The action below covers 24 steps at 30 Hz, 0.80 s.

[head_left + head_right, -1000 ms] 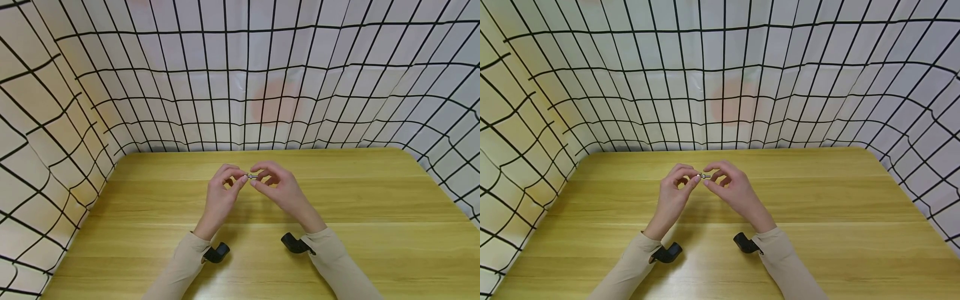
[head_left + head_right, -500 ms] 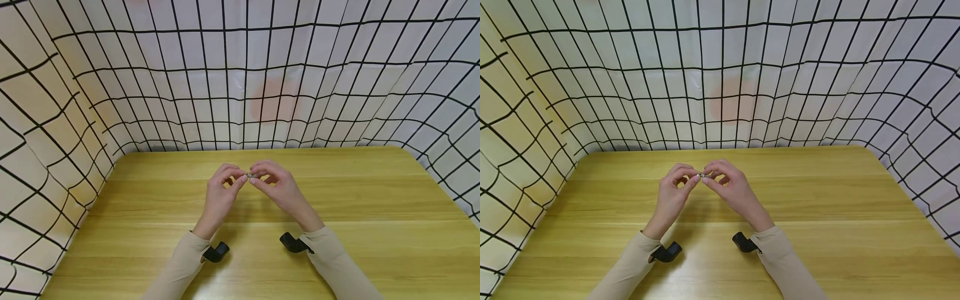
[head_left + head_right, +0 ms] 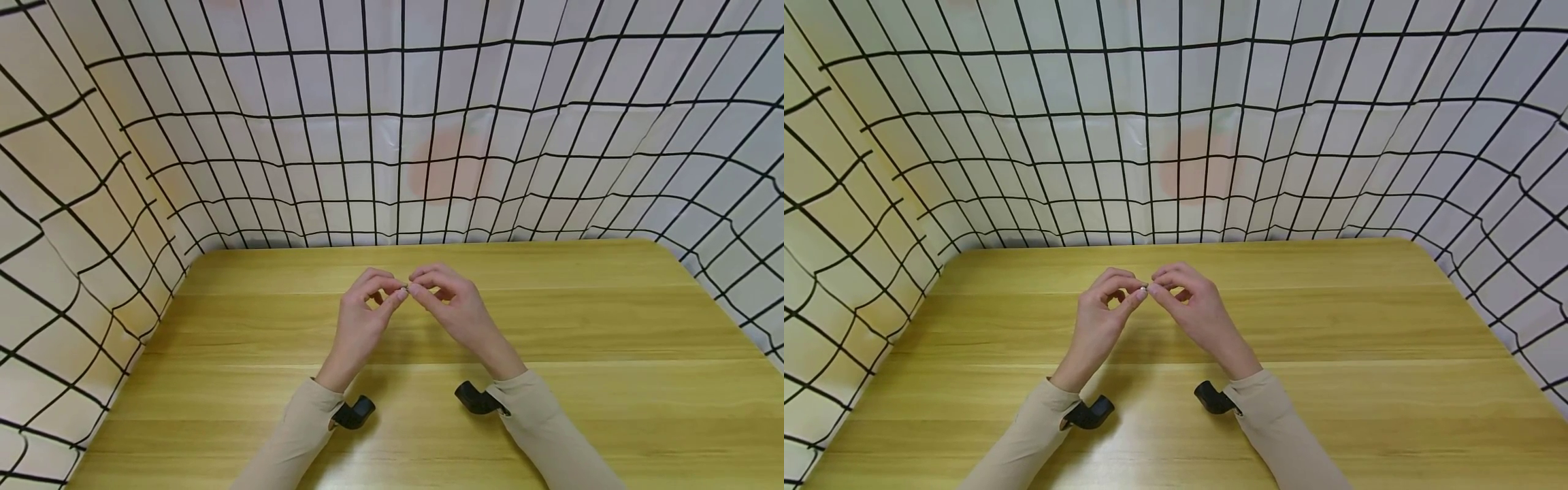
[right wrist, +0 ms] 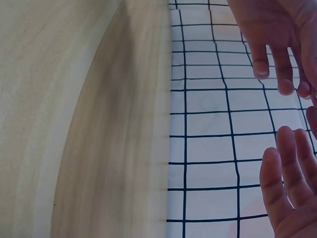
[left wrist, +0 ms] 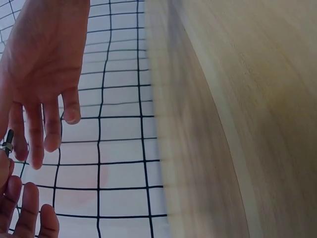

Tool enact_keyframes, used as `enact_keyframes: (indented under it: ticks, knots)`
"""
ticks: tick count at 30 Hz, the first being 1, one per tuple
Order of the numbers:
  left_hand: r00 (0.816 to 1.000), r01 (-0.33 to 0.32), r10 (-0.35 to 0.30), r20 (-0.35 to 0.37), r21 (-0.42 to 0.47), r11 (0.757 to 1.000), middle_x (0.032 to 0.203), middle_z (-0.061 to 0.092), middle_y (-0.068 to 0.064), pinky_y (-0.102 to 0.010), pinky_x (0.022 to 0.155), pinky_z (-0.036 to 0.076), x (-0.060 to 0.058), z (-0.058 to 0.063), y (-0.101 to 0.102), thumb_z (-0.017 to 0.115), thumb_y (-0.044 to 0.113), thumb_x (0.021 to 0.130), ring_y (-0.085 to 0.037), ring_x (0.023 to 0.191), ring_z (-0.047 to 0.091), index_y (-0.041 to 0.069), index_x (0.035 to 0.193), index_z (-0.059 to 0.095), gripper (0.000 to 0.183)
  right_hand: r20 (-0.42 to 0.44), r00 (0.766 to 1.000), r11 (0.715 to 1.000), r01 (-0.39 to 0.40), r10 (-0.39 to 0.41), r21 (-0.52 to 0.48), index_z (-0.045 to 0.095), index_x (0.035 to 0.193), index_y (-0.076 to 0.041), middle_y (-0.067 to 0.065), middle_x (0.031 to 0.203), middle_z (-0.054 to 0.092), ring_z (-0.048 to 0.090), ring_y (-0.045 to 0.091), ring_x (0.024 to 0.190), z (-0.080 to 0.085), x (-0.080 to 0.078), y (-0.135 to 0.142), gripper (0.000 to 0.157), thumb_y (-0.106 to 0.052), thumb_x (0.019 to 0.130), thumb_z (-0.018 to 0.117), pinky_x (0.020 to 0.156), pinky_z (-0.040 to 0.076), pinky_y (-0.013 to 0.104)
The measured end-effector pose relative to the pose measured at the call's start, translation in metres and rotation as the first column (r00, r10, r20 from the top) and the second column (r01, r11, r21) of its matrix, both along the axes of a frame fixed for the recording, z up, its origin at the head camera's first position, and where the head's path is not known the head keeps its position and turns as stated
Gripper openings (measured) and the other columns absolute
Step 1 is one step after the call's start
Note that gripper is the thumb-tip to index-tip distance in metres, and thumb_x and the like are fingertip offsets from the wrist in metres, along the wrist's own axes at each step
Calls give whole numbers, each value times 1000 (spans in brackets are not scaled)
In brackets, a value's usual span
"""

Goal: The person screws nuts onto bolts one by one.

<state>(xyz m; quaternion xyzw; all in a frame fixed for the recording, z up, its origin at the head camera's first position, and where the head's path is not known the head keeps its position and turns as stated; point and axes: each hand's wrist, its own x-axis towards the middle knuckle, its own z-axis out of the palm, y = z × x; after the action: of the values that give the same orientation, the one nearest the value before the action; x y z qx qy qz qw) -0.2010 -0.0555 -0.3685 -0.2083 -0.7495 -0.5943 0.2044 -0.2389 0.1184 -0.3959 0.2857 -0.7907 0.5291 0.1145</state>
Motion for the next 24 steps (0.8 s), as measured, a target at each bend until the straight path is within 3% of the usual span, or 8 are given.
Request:
enact_keyframes:
  ticks: [7,13,24]
  knots:
    - [1000,-5,5,10,13,1000,92,59,-12,-48,70,40,-2,-2,-1,66,1,85,-21,84,54,-2,88,68,4,3,1000,1000,-13,13,-5,65,108,-16,-3,117,57,57,16,92,3,1,1,19,-16,89,65,68,48,32]
    - [1000,-10,10,28,13,1000,92,59,-11,-49,70,40,-2,-2,-1,66,2,85,-22,86,53,-2,88,68,5,-50,998,999,-46,46,2,64,103,-9,8,116,55,59,20,89,1,-2,1,20,-3,84,68,66,49,33]
    - [999,-15,15,38,0,1000,92,60,-11,-48,72,40,-1,1,-2,66,2,85,-22,84,54,-2,87,68,5,-18,998,999,-54,54,3,64,101,-18,2,113,57,57,14,92,1,-1,1,14,-15,87,67,67,49,31]
